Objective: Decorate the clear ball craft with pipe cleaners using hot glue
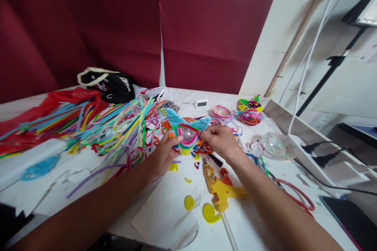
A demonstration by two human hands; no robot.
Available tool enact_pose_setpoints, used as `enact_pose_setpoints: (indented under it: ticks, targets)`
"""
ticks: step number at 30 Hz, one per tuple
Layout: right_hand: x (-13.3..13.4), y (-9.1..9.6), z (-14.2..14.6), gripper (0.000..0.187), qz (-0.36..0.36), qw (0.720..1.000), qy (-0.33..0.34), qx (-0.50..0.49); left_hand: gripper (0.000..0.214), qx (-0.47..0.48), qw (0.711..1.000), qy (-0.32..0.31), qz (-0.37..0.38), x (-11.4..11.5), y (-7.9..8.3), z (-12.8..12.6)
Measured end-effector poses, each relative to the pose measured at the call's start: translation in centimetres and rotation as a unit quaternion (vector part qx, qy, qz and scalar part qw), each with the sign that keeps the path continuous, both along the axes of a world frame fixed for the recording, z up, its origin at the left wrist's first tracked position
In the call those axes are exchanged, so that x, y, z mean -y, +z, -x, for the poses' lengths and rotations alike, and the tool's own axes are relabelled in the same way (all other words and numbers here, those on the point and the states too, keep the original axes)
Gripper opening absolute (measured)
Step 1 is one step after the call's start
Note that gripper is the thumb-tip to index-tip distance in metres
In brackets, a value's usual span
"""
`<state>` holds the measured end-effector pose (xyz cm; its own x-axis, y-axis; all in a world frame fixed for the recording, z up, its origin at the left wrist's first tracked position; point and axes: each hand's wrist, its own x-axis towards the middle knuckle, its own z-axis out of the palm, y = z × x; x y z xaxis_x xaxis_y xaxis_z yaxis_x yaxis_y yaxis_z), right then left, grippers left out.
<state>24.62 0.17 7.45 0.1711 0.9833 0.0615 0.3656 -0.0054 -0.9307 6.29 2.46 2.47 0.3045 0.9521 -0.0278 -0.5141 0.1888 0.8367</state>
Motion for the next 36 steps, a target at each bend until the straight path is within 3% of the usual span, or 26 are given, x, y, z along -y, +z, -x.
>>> enact_pose_setpoints:
  ticks: [20, 36]
  targets:
    - [-0.2, -0.6, -0.2, 0.047, -0.022, 1.0, -0.002, 0.018, 0.057, -0.015, 0.999, 0.026, 0.012, 0.0, 0.0, -0.2]
    - [1.5, 0.8, -0.3, 0.048, -0.067, 0.991, -0.006, 0.118, 0.055, -0.044, 0.999, 0.023, 0.002, 0.1, -0.6, -0.5]
